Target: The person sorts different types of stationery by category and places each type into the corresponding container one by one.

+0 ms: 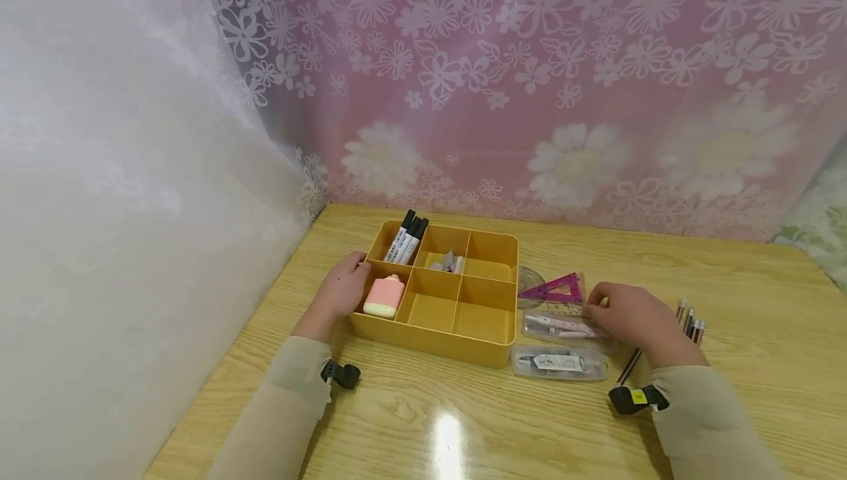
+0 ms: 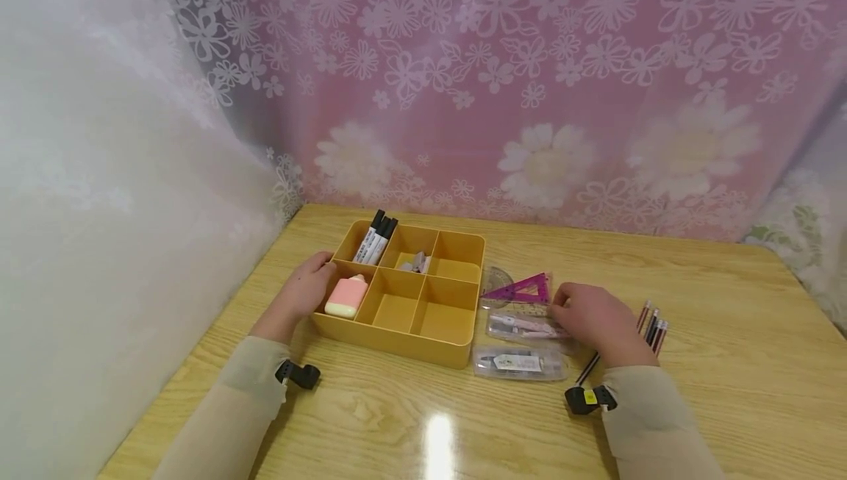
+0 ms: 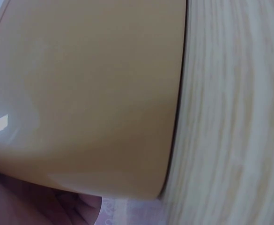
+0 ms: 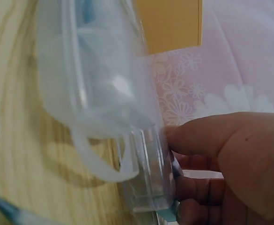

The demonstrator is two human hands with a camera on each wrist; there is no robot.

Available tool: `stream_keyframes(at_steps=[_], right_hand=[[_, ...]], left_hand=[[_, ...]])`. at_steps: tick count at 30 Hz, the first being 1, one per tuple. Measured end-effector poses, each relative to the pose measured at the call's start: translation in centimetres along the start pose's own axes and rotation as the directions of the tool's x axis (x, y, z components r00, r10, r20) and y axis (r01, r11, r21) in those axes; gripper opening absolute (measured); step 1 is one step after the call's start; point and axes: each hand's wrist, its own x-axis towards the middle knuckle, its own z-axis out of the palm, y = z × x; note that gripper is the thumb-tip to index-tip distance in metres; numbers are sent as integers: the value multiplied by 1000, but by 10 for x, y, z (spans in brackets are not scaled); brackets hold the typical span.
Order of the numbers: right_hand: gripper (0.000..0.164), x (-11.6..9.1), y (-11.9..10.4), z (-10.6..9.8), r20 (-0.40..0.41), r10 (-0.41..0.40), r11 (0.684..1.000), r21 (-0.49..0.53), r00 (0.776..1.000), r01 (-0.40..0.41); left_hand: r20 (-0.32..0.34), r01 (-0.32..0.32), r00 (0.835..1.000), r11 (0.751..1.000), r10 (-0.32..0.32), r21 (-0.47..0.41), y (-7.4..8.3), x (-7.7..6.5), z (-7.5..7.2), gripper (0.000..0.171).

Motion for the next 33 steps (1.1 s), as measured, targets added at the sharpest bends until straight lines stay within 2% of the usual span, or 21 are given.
stream_keyframes(at_steps=[10,16,21,26,33], right_hand=[[19,1,-2,0,-78,-10,998,68,997,15],[11,3,-5,-3,-159,-67,990,116,985,86],[18,2,-13,-5,-232,-123,980,125,965,155],[25,1,-28,-4,-284,-169,967,140,944,215],[27,3,-67,3,-320,-200,941,200,926,272]], left_hand=[[-3,-8,1000,1000,8,-11,3,-2,-1,49],[-7,-14,1000,1000,14,-5,1,-1,0,49],[-13,-23,1000,1000,23,-2,-1,1,0,49],[-15,-41,999,999,41,1,-2,3,1,49],[-9,-24,1000,1000,24,-7,-3,2,1,49]])
